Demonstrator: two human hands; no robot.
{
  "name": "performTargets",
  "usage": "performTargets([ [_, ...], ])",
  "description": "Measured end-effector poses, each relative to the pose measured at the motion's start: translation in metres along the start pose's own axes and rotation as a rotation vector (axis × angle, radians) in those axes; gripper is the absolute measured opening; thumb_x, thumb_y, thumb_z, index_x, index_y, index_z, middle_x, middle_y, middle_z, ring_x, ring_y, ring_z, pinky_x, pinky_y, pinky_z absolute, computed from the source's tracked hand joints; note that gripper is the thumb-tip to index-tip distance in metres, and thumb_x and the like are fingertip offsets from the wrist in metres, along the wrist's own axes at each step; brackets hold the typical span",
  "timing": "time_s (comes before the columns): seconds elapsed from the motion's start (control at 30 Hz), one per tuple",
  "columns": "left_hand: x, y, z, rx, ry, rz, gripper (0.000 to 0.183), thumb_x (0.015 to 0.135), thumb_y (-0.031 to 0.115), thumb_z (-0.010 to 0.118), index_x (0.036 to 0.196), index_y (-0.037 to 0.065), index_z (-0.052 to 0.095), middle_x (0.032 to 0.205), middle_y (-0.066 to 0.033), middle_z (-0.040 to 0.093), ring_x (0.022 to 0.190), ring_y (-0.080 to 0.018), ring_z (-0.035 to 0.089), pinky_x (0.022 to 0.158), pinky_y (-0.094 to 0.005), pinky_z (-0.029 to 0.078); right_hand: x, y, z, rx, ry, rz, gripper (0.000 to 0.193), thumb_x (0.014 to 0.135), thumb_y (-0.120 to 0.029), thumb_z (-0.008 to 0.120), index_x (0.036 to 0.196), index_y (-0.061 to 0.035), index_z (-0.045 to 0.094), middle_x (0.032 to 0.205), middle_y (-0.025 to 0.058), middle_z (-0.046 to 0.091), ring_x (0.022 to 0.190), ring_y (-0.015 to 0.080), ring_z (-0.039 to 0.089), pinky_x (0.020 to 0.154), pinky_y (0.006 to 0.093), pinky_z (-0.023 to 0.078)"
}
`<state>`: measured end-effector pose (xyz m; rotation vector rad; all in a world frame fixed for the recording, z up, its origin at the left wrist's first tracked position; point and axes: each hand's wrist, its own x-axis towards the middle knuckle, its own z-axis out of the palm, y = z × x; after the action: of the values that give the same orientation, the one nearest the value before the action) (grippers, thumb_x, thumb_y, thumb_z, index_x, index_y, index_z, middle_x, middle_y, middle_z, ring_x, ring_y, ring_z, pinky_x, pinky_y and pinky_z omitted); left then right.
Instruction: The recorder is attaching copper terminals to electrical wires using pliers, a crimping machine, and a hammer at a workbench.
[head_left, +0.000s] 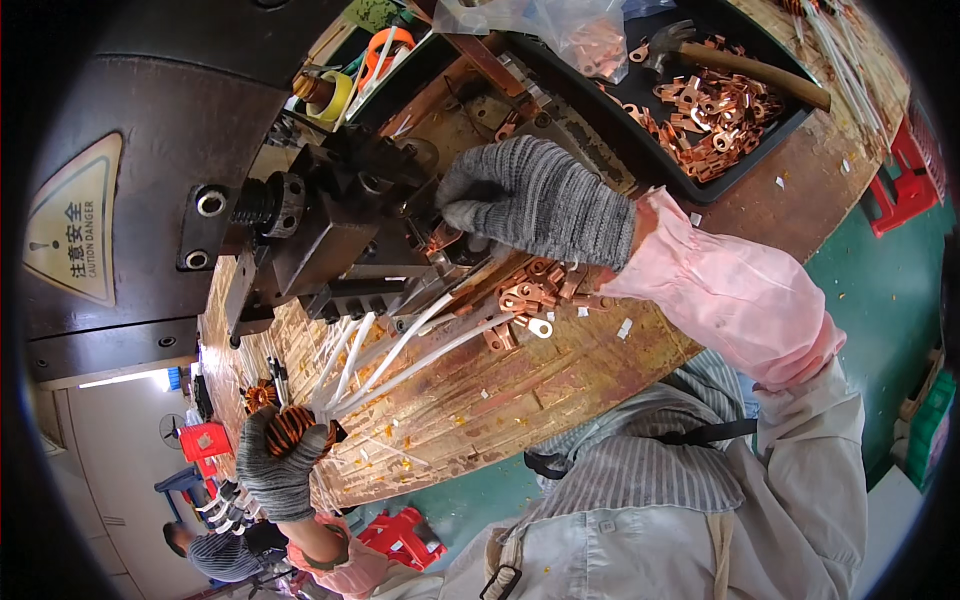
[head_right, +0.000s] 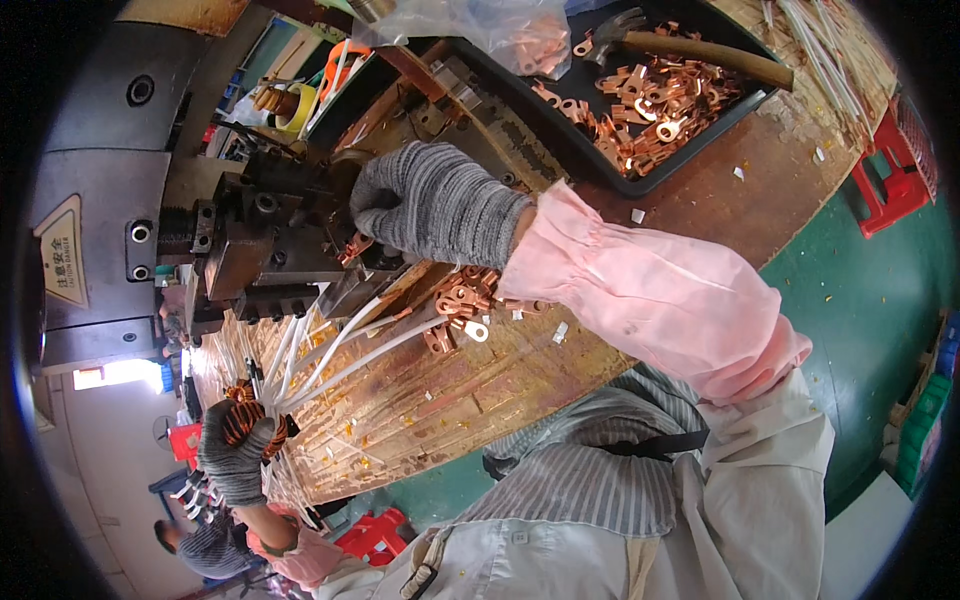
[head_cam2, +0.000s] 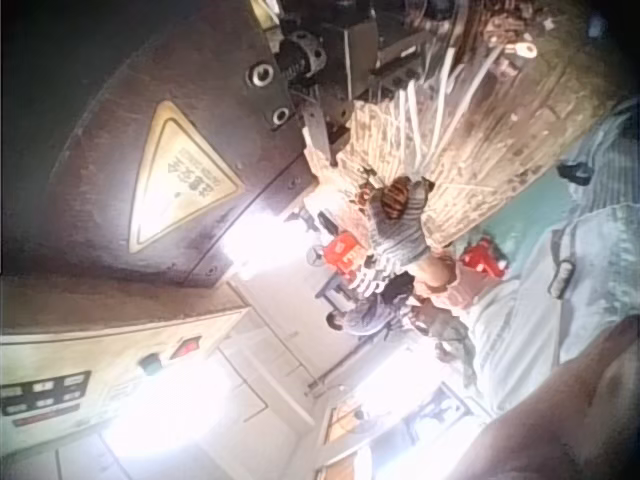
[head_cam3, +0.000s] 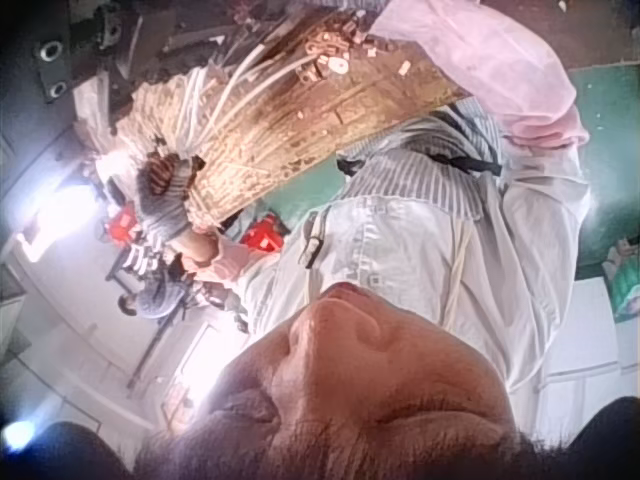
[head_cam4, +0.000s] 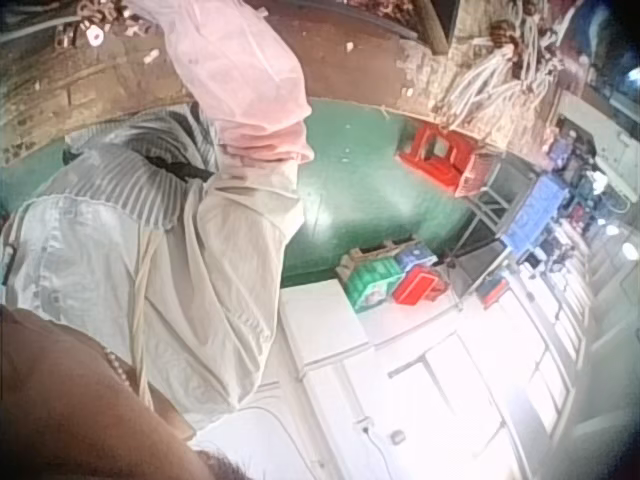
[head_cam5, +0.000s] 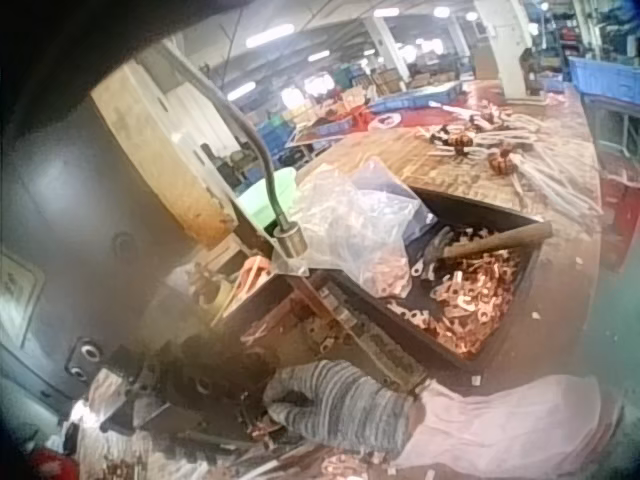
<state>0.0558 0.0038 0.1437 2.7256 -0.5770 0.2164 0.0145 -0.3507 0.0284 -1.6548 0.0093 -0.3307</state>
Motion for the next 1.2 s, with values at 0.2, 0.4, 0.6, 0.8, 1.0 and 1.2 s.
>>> performTargets([
  [0.2, -0.001, -0.008, -0.001, 0.004, 0.001, 0.005, 0.056, 0.055, 0.026, 0.086, 0.096, -0.002, 0.059, 0.082, -0.0055, 0.061, 0.075, -0.0147, 0.056, 0.071, -0.0274, 0.047, -0.004, -0.002, -0.014, -0.070, 0.124, -0.117, 0.021, 0.078, -0.021, 0.065, 0.090, -0.0036, 0.063, 0.080, 0.0110, 0.066, 0.075, 0.0228, 0.064, 0.069, 0.0309, 0.050],
  [0.4, 0.000, -0.004, 0.000, 0.053, 0.007, 0.033, 0.056, 0.056, 0.027, 0.086, 0.095, -0.002, 0.059, 0.082, -0.0055, 0.061, 0.074, -0.0147, 0.056, 0.071, -0.0276, 0.048, -0.018, -0.007, -0.033, 0.020, 0.179, -0.089, 0.019, 0.080, -0.018, 0.064, 0.091, -0.0026, 0.062, 0.077, 0.0102, 0.065, 0.070, 0.0173, 0.063, 0.065, 0.0285, 0.050],
  [0.6, 0.001, -0.010, 0.000, 0.071, 0.009, 0.043, 0.055, 0.056, 0.028, 0.085, 0.095, -0.002, 0.059, 0.080, -0.0055, 0.061, 0.073, -0.0142, 0.056, 0.070, -0.0274, 0.048, -0.034, -0.007, -0.044, 0.130, 0.156, -0.031, 0.018, 0.084, -0.014, 0.062, 0.098, -0.0023, 0.061, 0.077, 0.0043, 0.063, 0.067, 0.0095, 0.059, 0.061, 0.0240, 0.050],
  [0.8, 0.000, -0.023, 0.005, -0.008, 0.030, 0.061, 0.056, 0.056, 0.031, 0.086, 0.095, -0.001, 0.060, 0.079, -0.0049, 0.061, 0.072, -0.0144, 0.056, 0.069, -0.0281, 0.047, -0.048, -0.014, -0.051, 0.064, 0.148, 0.012, 0.020, 0.084, -0.015, 0.061, 0.098, -0.0009, 0.059, 0.079, 0.0045, 0.063, 0.068, 0.0094, 0.059, 0.062, 0.0235, 0.050],
  [1.0, -0.019, -0.040, 0.008, -0.083, 0.132, 0.142, 0.059, 0.052, 0.033, 0.087, 0.092, 0.000, 0.059, 0.081, -0.0054, 0.060, 0.073, -0.0158, 0.056, 0.068, -0.0281, 0.047, -0.077, -0.015, -0.047, 0.259, 0.101, 0.098, 0.017, 0.087, -0.013, 0.058, 0.099, -0.0014, 0.059, 0.083, 0.0032, 0.062, 0.072, 0.0086, 0.059, 0.065, 0.0227, 0.051],
  [1.2, -0.046, -0.056, 0.011, -0.130, 0.214, 0.218, 0.059, 0.050, 0.031, 0.088, 0.092, 0.000, 0.060, 0.081, -0.0049, 0.059, 0.075, -0.0189, 0.057, 0.072, -0.0313, 0.047, -0.084, -0.019, -0.021, -0.174, 0.041, -0.138, 0.024, 0.085, -0.024, 0.061, 0.093, -0.0010, 0.061, 0.077, 0.0099, 0.063, 0.074, 0.0172, 0.062, 0.067, 0.0305, 0.049],
])
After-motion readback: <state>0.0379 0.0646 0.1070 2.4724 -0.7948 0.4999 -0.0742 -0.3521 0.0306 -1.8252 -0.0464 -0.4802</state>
